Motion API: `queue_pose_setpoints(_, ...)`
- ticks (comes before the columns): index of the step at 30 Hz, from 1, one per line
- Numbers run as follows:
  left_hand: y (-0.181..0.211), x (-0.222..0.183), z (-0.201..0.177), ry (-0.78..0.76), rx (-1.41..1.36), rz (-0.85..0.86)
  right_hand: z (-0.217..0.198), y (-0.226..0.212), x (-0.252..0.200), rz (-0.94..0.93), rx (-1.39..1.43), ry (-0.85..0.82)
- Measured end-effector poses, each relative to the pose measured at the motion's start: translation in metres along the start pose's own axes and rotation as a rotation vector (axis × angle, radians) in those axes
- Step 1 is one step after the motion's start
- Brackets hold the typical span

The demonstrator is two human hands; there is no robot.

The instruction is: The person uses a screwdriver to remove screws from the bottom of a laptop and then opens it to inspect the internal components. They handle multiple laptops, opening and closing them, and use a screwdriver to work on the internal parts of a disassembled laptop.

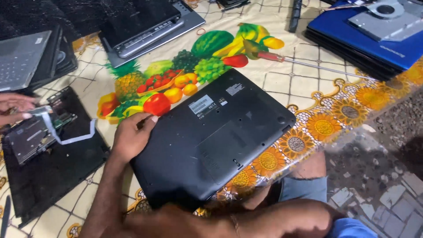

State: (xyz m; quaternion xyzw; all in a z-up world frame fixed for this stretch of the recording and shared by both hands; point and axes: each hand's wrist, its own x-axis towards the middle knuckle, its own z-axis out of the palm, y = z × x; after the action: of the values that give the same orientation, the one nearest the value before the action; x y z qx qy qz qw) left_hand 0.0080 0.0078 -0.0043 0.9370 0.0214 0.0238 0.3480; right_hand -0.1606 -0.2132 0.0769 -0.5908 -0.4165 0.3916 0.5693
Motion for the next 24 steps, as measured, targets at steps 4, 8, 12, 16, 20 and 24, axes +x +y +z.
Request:
queue_pose_setpoints(4, 0.005, -0.005, -0.002, 0.023, 0.019, 0.030, -0.057, 0.046, -0.050, -0.212, -0.554, 0.591)
queue_pose_setpoints(8, 0.029, -0.015, -0.010, -0.012, 0.035, -0.051, -0.164, 0.043, -0.175, 0.250, -0.729, 1.103)
queue_pose_setpoints(12, 0.023, -0.012, -0.003, 0.025, 0.049, 0.029, -0.226, 0.033, -0.267, 0.719, -1.500, 1.247)
queue_pose_setpoints(16, 0.015, -0.009, 0.002, 0.062, 0.118, 0.077, -0.223, 0.006, -0.212, 1.039, -1.562, 0.983)
queue_pose_setpoints(20, 0.027, -0.023, -0.006, 0.098, 0.371, -0.010, -0.270, 0.077, -0.208, 0.950, -1.716, 0.867)
queue_pose_setpoints(24, 0.039, -0.033, -0.013, 0.170, 0.530, -0.140, -0.251, 0.025, -0.165, 1.191, -1.223, 0.851)
